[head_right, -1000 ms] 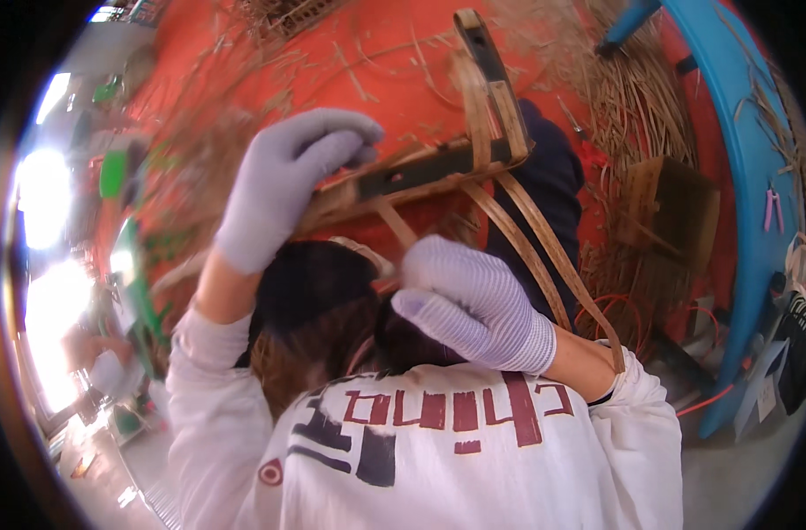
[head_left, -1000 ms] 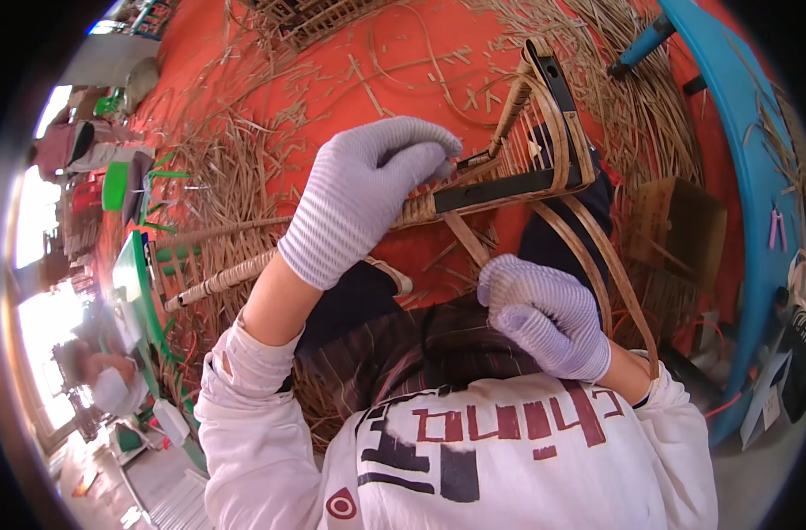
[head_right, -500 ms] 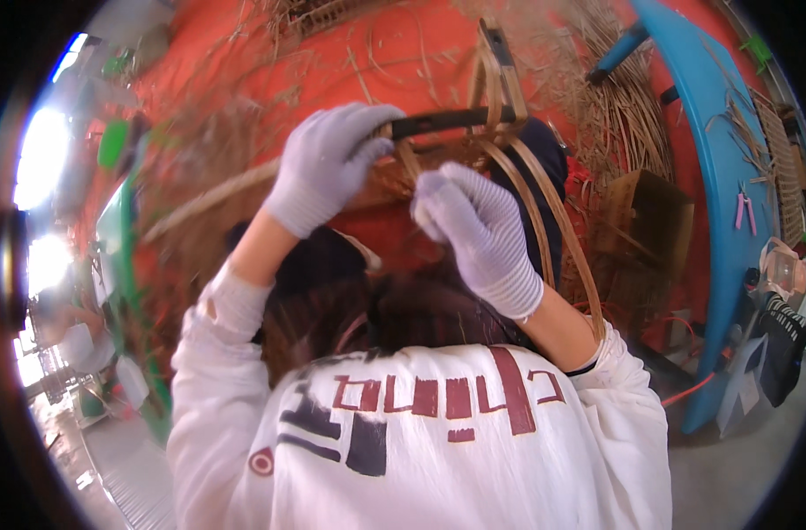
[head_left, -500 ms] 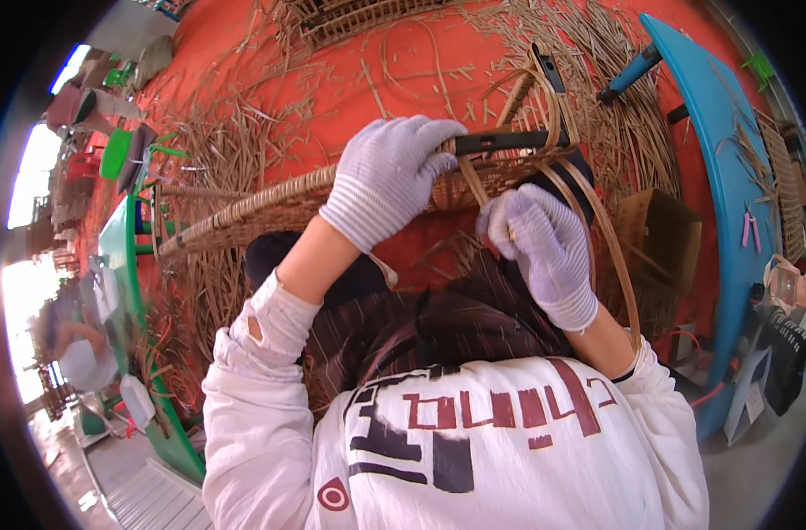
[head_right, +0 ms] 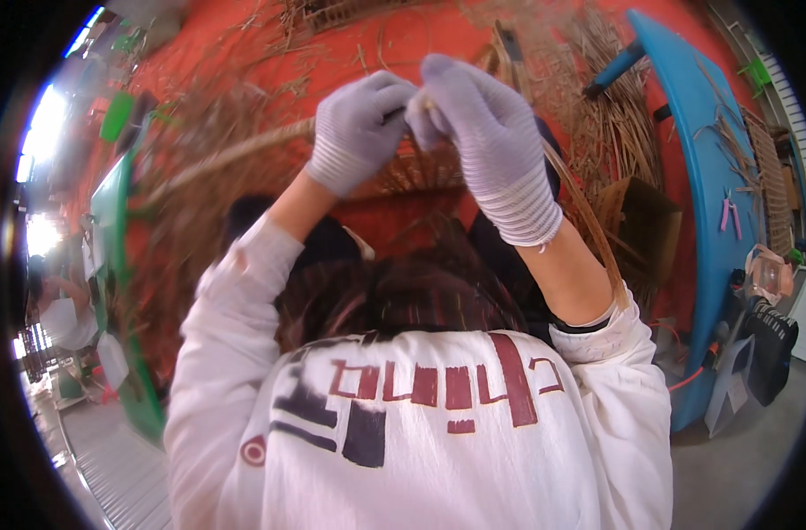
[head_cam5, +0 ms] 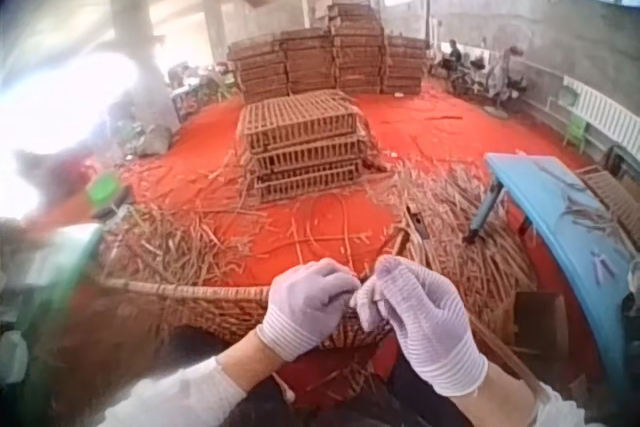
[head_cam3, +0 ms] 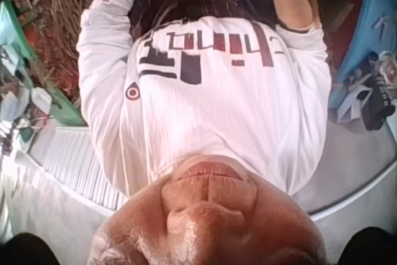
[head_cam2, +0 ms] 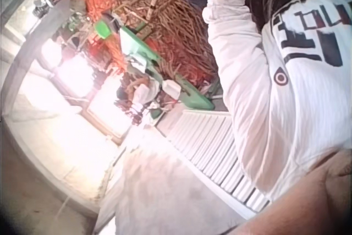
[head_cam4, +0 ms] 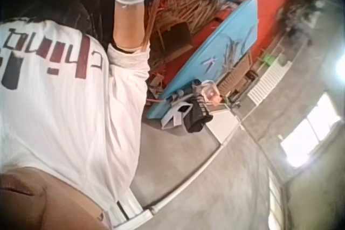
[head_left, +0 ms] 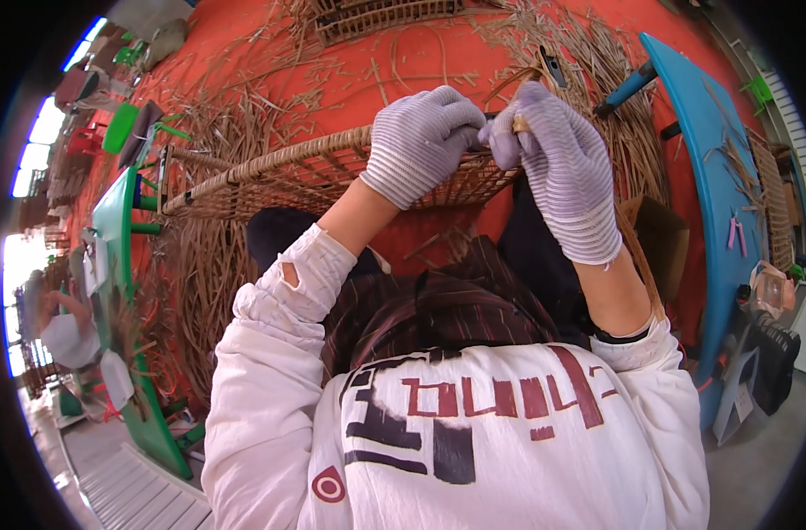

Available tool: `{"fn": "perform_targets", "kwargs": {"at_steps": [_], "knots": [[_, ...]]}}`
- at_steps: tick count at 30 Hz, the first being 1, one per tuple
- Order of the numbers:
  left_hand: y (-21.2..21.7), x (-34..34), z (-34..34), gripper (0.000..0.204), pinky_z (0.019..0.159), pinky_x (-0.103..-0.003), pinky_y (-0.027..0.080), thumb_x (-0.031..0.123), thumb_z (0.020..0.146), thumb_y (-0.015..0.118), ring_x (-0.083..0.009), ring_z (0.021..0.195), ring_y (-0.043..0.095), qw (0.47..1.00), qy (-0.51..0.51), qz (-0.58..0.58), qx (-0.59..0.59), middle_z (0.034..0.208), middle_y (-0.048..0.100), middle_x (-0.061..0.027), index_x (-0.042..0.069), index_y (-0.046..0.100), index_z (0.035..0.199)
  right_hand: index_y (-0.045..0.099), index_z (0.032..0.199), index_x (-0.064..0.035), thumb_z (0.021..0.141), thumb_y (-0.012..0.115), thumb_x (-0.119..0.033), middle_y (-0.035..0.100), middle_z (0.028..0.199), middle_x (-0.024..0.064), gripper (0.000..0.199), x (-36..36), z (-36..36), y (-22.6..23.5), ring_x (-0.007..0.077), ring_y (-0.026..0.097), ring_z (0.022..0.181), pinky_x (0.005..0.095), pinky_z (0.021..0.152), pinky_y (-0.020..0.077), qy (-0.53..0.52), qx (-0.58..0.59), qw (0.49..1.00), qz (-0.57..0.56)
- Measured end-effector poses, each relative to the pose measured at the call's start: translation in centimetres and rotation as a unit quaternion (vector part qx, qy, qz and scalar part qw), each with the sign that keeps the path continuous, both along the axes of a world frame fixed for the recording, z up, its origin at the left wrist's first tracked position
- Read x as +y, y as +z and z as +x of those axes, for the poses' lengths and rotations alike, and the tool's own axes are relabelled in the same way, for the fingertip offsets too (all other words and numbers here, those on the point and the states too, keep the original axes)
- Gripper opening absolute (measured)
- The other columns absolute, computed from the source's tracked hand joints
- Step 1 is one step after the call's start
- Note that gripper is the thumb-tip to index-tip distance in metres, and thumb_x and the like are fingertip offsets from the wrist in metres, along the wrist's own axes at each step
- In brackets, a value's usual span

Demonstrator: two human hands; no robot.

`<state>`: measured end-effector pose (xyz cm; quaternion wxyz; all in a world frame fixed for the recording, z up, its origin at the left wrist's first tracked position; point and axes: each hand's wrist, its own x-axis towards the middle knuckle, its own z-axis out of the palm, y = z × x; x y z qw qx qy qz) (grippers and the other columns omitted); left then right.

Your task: Weaving bamboo strips into a frame and securing them using a pneumatic stapler.

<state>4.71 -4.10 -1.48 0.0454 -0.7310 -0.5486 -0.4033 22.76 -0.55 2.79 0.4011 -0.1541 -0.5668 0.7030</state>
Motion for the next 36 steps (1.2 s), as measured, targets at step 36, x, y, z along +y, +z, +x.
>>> {"fn": "perform_targets", "kwargs": {"at_steps": [36], "knots": [[0.0,-0.6,-0.3,0.02,0.076,-0.043,0.051,0.026,0.086,0.067,-0.0289,0.083,0.065,0.99,0.067,-0.082,0.089,0.086,0.065,-0.0072,0.015,0.068,0.102,0.063,0.093,0.0017,0.101,0.056,-0.009,0.066,0.081,0.0061,0.015,3.1,-1.0,-3.8,0.0119,0.062,0.076,0.0255,0.076,0.0491,-0.031,-0.045,0.99,0.132]]}}
